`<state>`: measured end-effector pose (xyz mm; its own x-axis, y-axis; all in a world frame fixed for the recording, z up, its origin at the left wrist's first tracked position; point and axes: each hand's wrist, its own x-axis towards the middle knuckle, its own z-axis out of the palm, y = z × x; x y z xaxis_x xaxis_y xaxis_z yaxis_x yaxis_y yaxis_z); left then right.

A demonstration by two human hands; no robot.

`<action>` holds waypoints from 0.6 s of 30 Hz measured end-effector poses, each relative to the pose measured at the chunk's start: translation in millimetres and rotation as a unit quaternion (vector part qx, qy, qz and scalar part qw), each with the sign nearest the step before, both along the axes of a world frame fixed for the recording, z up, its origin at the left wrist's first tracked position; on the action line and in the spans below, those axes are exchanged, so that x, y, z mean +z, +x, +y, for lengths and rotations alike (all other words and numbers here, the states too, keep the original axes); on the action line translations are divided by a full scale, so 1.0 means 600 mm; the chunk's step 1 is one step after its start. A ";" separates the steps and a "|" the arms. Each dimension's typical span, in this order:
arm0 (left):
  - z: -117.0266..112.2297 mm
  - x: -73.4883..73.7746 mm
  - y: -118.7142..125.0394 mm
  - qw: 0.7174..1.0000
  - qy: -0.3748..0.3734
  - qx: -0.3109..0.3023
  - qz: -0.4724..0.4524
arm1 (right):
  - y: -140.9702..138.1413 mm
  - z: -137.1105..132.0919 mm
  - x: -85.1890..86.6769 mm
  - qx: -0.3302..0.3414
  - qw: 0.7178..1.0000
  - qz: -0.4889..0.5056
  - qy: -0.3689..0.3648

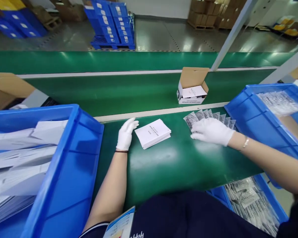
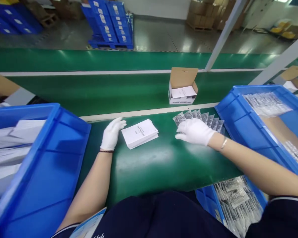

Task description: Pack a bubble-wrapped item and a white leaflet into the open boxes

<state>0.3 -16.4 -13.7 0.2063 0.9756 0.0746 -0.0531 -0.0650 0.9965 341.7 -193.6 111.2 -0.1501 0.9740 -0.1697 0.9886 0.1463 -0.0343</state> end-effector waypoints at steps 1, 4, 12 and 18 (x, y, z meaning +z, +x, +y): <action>-0.004 0.000 0.000 0.997 0.035 -0.027 0.060 | -0.030 0.020 -0.009 -0.011 1.000 0.028 -0.009; -0.013 0.001 -0.007 0.976 0.092 -0.106 0.166 | -0.106 0.091 -0.048 -0.089 0.986 0.131 -0.058; -0.013 -0.001 -0.010 0.934 0.164 -0.132 0.289 | -0.139 0.159 -0.087 -0.050 0.964 0.258 -0.045; -0.014 -0.005 -0.005 0.942 0.148 -0.119 0.275 | -0.131 0.142 -0.097 -0.071 0.916 0.391 -0.054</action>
<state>-2.7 -24.8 -16.8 0.5041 0.8497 0.1546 0.4186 -0.3970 0.8168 262.8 -108.2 52.9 -0.1392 0.9771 -0.1609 0.6638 -0.0285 -0.7474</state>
